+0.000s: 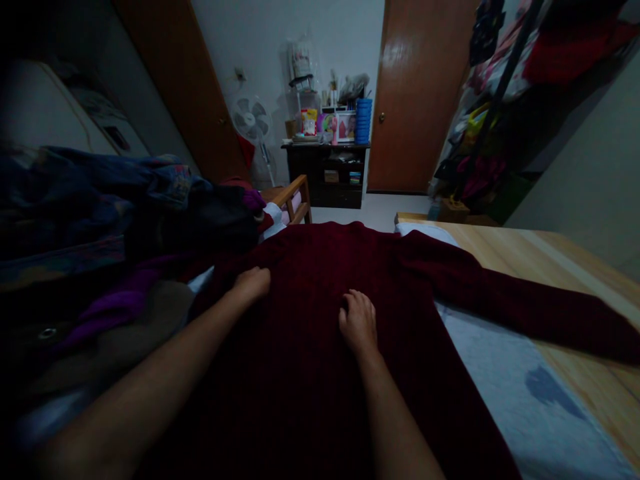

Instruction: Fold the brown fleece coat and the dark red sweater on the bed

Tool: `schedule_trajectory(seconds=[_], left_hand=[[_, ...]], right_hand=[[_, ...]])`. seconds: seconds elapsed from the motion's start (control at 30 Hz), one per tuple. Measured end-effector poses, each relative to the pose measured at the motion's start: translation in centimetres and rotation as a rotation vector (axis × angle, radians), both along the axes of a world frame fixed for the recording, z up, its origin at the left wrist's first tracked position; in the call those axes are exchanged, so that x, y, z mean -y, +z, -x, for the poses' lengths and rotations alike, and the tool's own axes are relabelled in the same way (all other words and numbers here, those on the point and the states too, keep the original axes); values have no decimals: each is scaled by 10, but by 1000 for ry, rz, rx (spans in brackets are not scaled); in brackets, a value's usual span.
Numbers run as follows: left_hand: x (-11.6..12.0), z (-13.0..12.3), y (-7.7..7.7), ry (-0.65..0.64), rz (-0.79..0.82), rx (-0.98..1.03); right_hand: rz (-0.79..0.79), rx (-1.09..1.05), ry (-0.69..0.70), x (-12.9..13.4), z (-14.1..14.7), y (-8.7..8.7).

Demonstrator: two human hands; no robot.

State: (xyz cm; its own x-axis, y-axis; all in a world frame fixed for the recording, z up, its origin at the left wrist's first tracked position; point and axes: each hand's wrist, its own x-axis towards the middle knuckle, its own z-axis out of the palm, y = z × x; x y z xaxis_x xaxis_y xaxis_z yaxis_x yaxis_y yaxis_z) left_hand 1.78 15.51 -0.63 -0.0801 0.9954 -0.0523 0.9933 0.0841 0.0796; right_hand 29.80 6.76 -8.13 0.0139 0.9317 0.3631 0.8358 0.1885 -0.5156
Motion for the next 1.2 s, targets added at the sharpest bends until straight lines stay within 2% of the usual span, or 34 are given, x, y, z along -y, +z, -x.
schedule_trajectory(seconds=[0.13,0.27,0.33,0.4,0.47,0.53,0.63,0.67,0.73,0.8,0.87,1.03,1.2], left_hand=[[45,-9,-19,14,15,-56],[68,-9,-27,73,-20,-120],[74,-9,-22,78,-58,-161],[79,-11,-10,28,-61,-194],[85,-14,7,-83,-35,-195],[87,-16,25,-226,-92,-181],[83,-13,38,-429,-302,-209],[80,-9,38,-475,-325,-234],[70,3,30,-532,-267,-285],[59,16,19,-526,-188,-325],[50,29,12,-483,-184,-350],[36,48,17,-358,-319,-382],[32,51,15,-423,-359,-389]], right_hand=[[2,-4,8,0,0,1],[3,-5,0,1,0,2],[0,-2,-4,1,0,2],[0,2,-9,1,0,3],[8,5,-15,1,1,4],[21,7,-21,1,2,4],[30,12,-24,1,2,5],[29,16,-23,1,2,5],[29,22,-22,0,1,5],[29,25,-22,0,1,4],[25,24,-21,0,0,3],[23,23,-17,0,0,3],[45,21,-8,1,-1,5]])
